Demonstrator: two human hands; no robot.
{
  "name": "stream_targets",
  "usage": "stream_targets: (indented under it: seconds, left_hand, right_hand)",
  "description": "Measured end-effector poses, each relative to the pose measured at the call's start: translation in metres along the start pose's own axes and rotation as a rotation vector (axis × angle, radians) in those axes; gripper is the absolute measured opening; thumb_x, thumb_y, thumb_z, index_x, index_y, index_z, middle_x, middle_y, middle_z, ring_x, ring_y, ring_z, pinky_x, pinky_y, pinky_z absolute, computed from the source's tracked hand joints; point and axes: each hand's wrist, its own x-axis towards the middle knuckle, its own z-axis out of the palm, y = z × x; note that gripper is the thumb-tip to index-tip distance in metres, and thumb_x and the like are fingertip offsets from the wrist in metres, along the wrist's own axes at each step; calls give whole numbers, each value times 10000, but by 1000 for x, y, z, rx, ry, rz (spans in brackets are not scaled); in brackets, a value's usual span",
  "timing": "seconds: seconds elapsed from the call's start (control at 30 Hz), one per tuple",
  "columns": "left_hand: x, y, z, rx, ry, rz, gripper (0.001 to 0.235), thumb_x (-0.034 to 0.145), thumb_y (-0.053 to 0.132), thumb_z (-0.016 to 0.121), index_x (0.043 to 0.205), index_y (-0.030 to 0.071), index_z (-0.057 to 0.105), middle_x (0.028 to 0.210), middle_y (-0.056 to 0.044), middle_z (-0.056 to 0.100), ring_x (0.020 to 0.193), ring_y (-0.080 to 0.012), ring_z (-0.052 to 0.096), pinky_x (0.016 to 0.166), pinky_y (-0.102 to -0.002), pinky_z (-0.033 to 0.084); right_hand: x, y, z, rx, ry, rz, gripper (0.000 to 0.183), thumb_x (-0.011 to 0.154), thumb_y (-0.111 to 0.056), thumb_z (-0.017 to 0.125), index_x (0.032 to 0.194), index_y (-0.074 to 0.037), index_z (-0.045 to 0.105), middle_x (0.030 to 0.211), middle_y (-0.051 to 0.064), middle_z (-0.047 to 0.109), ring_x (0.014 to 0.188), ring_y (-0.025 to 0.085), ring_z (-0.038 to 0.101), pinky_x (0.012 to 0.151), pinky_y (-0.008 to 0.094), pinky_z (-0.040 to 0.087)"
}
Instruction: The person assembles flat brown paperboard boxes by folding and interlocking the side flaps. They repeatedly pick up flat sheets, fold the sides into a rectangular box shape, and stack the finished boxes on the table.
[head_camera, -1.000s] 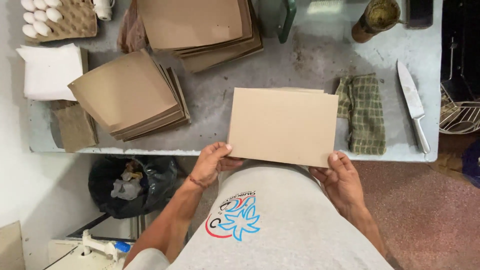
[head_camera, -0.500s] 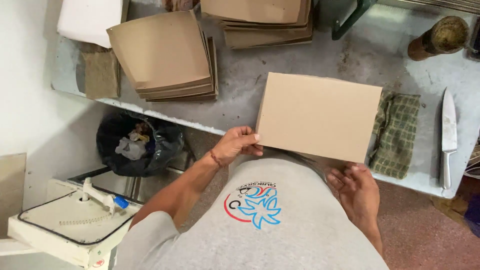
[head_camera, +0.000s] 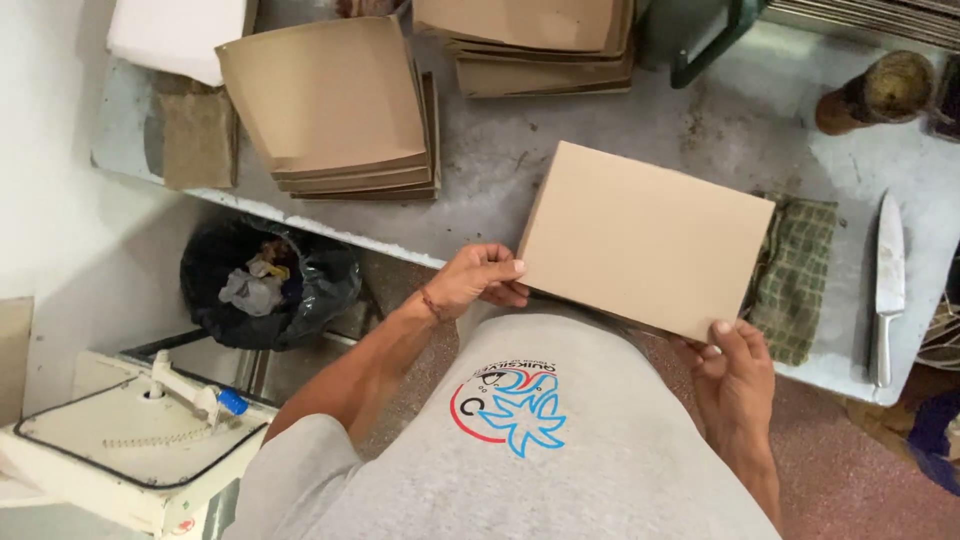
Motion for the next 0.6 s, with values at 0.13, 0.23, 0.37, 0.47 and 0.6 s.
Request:
stream_targets:
  seconds: [0.13,0.23,0.37,0.47,0.6]
  left_hand:
    - [-6,0,11,-58,88,2,277,926,256,922,972,115,688,991,-273,868,828,-358,875,785,-423,742]
    - [2,-10,9,-81,95,2,286,932,256,913,1000,109,678,1012,-293,861,839,-366,872,789,-418,735]
    - [11,-18,4,13,93,103,258,1010,205,865,1064,36,678,919,-294,839,703,-287,827,687,-344,729]
    - [-9,13,7,335,194,87,363,970,367,899,977,68,693,793,-154,832,617,-181,778,595,-279,684]
    - [10,35,-97,929,694,596,395,938,591,870,863,214,778,766,-5,761,697,-179,642,665,-421,485]
  right_hand:
    - [-13,-2,6,155,-20,51,292,954,-210,857,1168,-185,661,1200,24,797,1057,213,764,1267,668,607]
    - [-13,1,7,28,61,28,353,1027,-224,830,1320,-208,632,1203,32,764,1006,238,757,1105,554,649]
    - [4,15,-15,-159,83,12,214,1176,-203,752,1347,-141,640,1199,85,708,800,212,623,964,518,768]
    - [-25,-24,27,-608,110,-30,268,1133,-293,830,1209,-57,729,1069,73,732,739,172,639,718,362,649]
    - [20,-10,-32,-868,151,-148,337,1106,-405,875,1182,-138,684,974,48,608,819,151,562,676,350,506]
